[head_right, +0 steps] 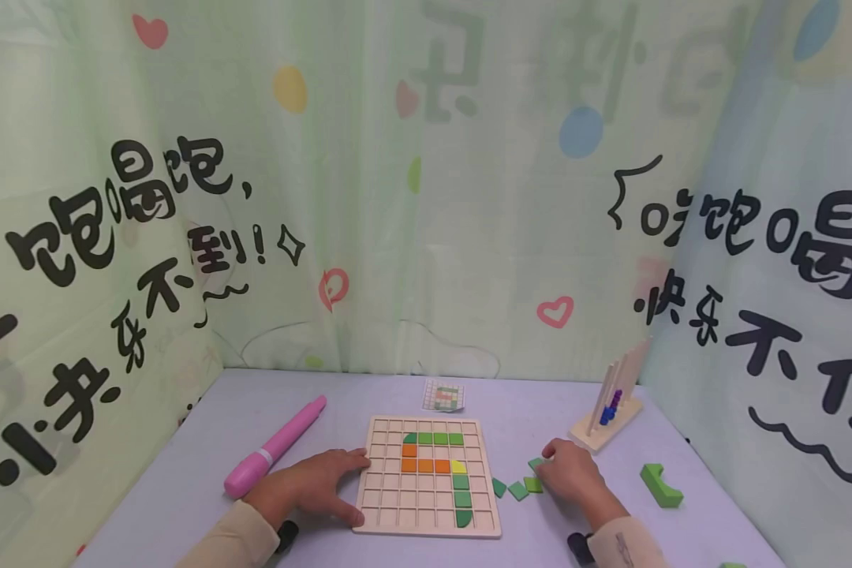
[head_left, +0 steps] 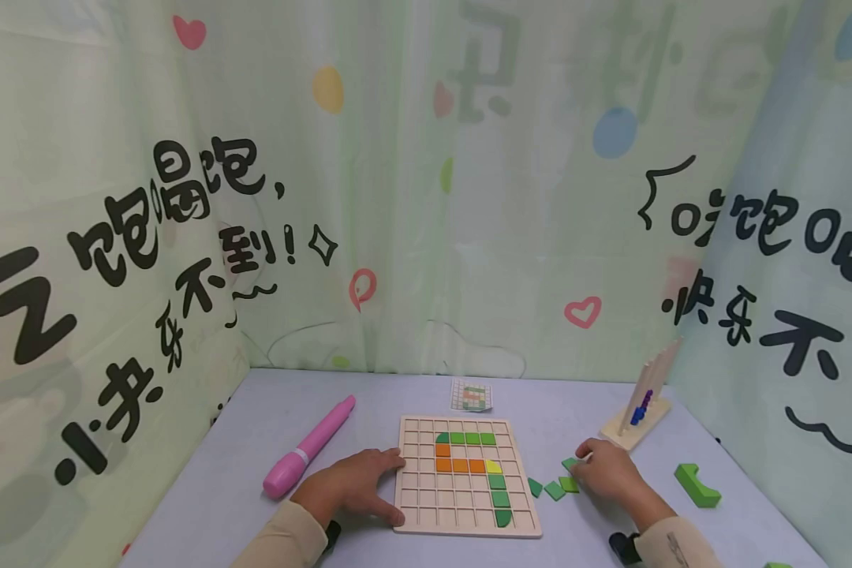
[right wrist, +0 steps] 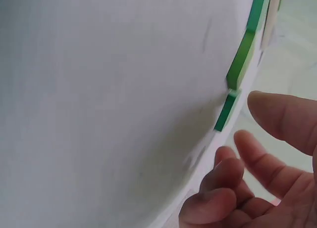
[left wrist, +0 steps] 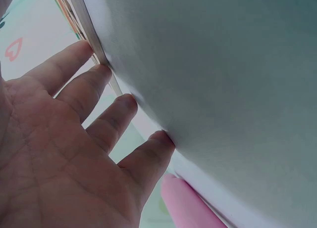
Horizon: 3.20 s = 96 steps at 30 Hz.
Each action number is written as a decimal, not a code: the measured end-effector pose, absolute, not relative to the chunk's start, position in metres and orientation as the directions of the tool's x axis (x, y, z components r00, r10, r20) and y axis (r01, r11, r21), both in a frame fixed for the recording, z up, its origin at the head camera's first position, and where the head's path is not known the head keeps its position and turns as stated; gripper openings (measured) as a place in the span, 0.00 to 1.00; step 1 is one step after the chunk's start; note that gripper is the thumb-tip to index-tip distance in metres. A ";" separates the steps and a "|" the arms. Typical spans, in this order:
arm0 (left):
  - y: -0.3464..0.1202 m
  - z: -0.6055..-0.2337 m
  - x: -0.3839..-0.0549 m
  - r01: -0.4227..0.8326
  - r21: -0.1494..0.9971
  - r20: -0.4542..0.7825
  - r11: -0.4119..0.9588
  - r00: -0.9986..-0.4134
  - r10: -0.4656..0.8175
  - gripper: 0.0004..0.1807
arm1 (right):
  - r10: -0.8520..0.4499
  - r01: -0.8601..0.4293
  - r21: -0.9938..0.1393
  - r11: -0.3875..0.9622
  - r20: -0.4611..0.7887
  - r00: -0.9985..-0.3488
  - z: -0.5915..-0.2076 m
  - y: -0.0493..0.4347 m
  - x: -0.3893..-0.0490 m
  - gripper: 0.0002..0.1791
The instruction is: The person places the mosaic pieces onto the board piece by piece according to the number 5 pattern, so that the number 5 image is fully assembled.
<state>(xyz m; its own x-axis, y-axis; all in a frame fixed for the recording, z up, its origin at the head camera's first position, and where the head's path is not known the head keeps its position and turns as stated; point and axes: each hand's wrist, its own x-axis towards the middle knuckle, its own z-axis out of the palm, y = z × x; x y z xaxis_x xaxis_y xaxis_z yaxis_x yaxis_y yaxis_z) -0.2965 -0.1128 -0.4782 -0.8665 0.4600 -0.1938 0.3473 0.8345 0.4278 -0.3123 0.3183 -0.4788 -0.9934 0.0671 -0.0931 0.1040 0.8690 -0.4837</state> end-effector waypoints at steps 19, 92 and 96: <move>-0.114 -0.477 -0.294 0.361 0.425 -0.183 0.830 -0.864 0.469 0.49 | 0.081 0.111 -0.366 0.924 -0.097 -0.992 -0.474 0.305 -0.319 0.07; -0.112 -0.476 -0.295 0.367 0.410 -0.177 0.835 -0.866 0.467 0.51 | -0.449 -0.313 -0.628 0.712 -0.065 -0.891 -0.468 0.199 -0.265 0.04; -0.113 -0.476 -0.294 0.366 0.412 -0.181 0.834 -0.864 0.469 0.50 | -0.392 -0.252 -0.671 0.697 -0.063 -0.918 -0.465 0.216 -0.272 0.03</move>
<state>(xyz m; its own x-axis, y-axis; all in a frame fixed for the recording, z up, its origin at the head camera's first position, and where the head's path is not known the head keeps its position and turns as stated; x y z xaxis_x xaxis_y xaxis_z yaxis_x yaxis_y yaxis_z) -0.2943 -0.1127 -0.4760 -0.8645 0.4690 -0.1809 0.3663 0.8342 0.4123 -0.2721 0.2156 -0.4646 -0.9177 -0.3924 -0.0625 -0.2522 0.6969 -0.6714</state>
